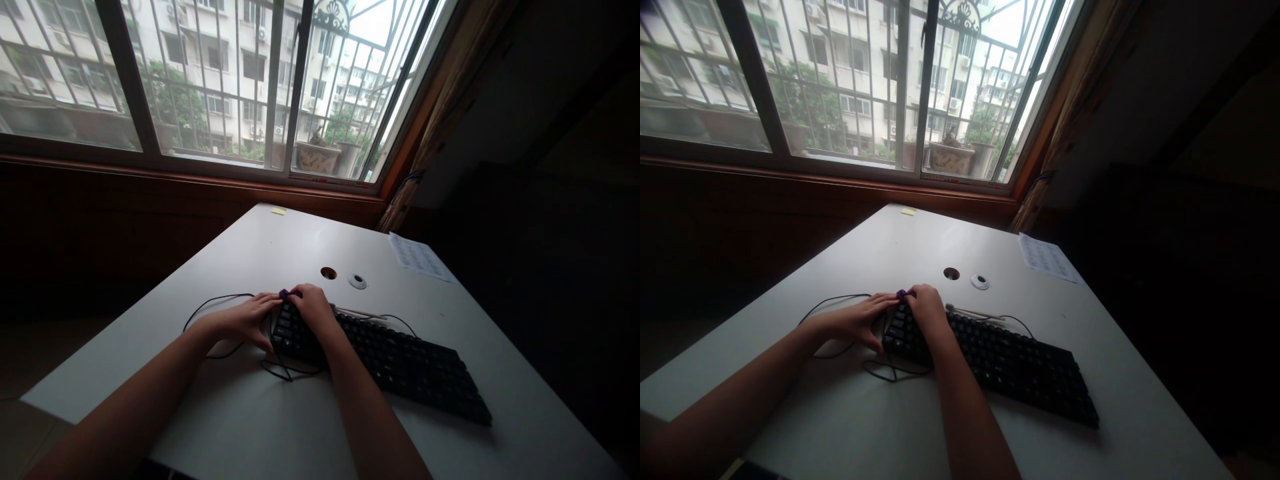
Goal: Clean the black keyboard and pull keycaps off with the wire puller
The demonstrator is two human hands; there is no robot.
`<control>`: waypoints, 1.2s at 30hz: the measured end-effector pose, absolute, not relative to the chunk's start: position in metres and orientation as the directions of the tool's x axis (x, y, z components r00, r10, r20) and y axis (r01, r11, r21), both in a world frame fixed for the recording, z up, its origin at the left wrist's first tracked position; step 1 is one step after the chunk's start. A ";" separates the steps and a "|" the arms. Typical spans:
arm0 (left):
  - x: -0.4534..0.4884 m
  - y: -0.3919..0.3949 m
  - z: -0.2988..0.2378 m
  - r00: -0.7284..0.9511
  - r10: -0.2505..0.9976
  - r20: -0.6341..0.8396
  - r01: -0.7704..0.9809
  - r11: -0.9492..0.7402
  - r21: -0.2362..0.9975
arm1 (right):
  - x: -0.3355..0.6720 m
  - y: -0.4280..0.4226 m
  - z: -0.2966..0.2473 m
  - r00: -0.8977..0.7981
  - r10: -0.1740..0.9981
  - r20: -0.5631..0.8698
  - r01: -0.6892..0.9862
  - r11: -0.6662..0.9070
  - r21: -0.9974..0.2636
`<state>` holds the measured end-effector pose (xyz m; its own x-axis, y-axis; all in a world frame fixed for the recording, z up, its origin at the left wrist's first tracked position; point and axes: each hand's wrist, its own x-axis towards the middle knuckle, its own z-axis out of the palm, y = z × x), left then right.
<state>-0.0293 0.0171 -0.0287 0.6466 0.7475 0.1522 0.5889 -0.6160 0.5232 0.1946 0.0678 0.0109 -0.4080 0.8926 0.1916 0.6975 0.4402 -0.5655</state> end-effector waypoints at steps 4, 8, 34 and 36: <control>-0.028 0.016 -0.027 0.648 0.745 0.161 0.578 -0.618 0.533 | 0.192 0.066 0.010 -0.353 0.915 0.194 0.720 0.398 -0.569; -0.026 0.015 -0.022 0.649 0.743 0.163 0.560 -0.612 0.558 | 0.197 0.069 0.016 -0.311 0.926 0.212 0.714 0.375 -0.591; -0.026 0.014 -0.022 0.649 0.740 0.176 0.546 -0.615 0.569 | 0.235 0.083 0.016 -0.416 0.909 0.003 0.721 0.332 -0.608; -0.026 0.014 -0.021 0.649 0.740 0.175 0.547 -0.614 0.568 | 0.235 0.084 0.014 -0.403 0.915 0.004 0.733 0.326 -0.597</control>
